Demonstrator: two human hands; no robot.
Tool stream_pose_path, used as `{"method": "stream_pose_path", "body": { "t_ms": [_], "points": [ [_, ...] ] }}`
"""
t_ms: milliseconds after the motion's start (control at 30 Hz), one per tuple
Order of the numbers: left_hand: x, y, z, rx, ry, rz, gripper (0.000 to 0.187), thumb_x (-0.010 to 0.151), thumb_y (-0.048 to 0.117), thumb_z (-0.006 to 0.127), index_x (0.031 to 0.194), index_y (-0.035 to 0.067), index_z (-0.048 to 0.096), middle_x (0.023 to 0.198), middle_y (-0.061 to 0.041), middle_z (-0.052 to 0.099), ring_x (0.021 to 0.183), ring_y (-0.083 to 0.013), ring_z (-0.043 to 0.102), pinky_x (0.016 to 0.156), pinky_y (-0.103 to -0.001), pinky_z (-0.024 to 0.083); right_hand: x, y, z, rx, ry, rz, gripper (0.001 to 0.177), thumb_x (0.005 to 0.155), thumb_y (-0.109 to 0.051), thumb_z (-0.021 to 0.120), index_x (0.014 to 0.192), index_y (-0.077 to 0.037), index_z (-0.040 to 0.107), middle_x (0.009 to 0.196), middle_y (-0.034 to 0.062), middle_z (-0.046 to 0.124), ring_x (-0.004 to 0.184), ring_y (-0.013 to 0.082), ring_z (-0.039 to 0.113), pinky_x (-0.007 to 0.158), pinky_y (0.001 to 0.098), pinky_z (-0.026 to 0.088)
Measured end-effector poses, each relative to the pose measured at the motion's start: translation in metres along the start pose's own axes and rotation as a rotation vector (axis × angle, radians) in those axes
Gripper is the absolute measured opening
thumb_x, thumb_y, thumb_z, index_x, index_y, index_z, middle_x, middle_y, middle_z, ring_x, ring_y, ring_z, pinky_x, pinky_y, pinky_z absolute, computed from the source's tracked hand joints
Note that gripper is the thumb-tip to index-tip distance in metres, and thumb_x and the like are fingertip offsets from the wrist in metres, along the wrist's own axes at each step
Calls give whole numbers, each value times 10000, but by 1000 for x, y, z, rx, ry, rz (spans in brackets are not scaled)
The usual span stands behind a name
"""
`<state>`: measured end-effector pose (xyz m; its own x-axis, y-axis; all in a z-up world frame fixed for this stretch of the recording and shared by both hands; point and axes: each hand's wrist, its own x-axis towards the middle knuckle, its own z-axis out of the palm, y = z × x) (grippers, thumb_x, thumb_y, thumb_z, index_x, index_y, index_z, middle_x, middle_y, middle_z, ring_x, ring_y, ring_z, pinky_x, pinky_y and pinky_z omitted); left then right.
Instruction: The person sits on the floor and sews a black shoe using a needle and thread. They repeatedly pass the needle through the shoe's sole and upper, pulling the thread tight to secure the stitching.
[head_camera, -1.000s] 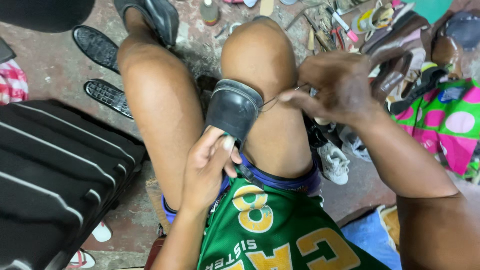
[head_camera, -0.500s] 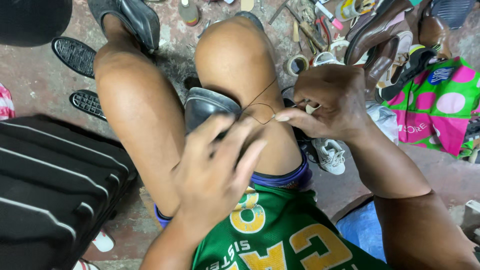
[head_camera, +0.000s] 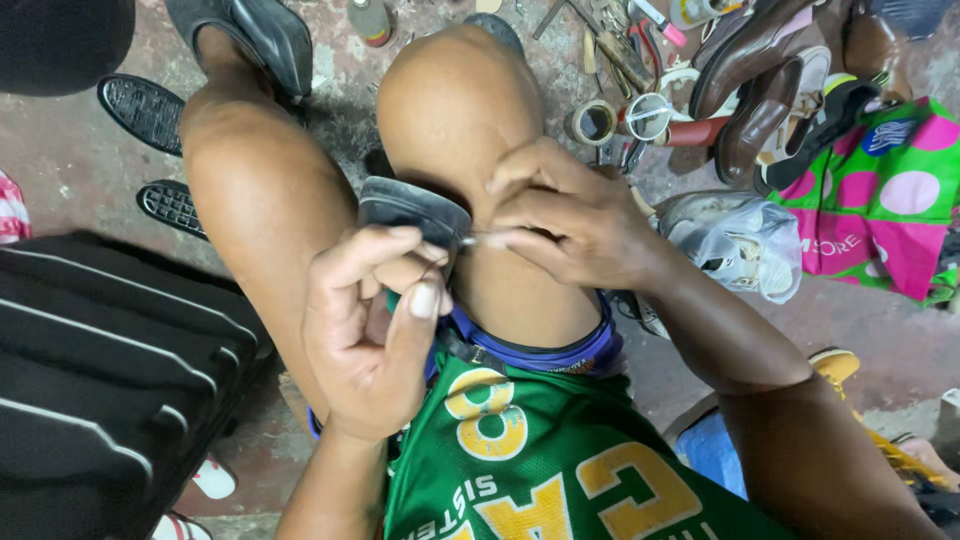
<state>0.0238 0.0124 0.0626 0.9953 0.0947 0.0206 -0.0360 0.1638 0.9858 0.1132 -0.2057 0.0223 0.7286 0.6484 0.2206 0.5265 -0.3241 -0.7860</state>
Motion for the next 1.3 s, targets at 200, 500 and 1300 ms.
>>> {"method": "stream_pose_path", "body": {
  "t_ms": [200,500,1300],
  "points": [
    [17,19,0,396,-245,119,432,1021,-81,604,1421,63,527,1115,-80,720,781,-92,689,724,-238,572,-26,-9,-34,543,26,284,130,923,-75,803,976,-52,686,893,25,698,768,81,652,676,219,493],
    [25,8,9,772,-198,249,741,869,70,850,1496,84,457,1075,-69,633,744,-163,610,677,-314,530,17,-43,-15,-54,-34,14,158,909,-100,836,1034,-87,742,905,22,673,720,128,660,628,299,528],
    [11,-10,6,471,-112,119,856,895,31,907,1578,57,390,926,-11,518,704,-72,513,630,-184,508,34,-45,-25,191,-57,176,242,858,-70,863,1056,-55,726,929,0,614,651,45,478,582,228,359]
  ]
}}
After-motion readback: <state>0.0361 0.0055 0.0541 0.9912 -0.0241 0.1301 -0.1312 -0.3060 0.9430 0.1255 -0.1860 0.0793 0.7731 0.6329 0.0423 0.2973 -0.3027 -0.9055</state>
